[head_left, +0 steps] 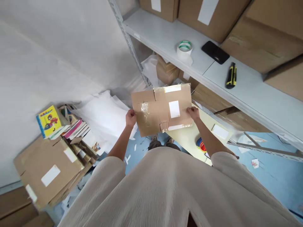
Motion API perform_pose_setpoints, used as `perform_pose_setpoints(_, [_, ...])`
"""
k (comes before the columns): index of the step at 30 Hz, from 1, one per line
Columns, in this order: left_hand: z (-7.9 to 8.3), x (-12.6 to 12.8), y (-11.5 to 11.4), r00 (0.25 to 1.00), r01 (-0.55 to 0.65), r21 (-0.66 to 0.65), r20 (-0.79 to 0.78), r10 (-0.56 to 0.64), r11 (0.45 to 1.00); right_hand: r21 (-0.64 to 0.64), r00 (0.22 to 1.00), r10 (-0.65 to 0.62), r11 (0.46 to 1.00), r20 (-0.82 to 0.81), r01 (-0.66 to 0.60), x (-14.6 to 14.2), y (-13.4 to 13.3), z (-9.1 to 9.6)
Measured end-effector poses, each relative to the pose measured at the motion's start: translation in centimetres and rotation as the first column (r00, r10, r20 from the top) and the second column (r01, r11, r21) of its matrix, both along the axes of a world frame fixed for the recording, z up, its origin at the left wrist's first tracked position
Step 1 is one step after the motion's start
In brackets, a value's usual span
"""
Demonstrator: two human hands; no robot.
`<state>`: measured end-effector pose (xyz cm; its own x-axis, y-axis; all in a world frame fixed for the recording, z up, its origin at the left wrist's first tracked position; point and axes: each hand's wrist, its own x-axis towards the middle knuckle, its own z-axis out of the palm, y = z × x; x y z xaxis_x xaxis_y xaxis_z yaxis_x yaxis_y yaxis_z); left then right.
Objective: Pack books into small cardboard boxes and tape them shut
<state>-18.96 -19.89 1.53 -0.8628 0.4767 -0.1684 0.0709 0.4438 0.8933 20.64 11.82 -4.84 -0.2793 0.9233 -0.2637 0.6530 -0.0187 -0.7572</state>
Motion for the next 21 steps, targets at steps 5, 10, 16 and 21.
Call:
perform_pose_setpoints(5, [0.6,-2.8,5.8,0.982,0.184,0.041,0.034,-0.186,0.982,-0.031,0.965,-0.254,0.967,-0.071,0.252,3.5,-4.2,2.9])
perform_pose_setpoints(10, [0.3,-3.3,11.7,0.899,0.419,0.134,0.078,-0.431,0.898,0.017,0.927,-0.370,0.928,-0.065,0.371,7.5,-8.8,6.2])
perform_pose_setpoints(16, [0.1,-2.0,16.6,0.805,0.589,0.162,-0.035,-0.592,0.791,0.098,0.834,-0.543,0.829,-0.096,0.551,9.8,-14.4,9.3])
perform_pose_setpoints(21, [1.6,0.1,19.6,0.712,0.697,0.170,-0.057,-0.699,0.696,0.064,0.775,-0.586,0.786,-0.236,0.615,10.7,-16.7,10.6])
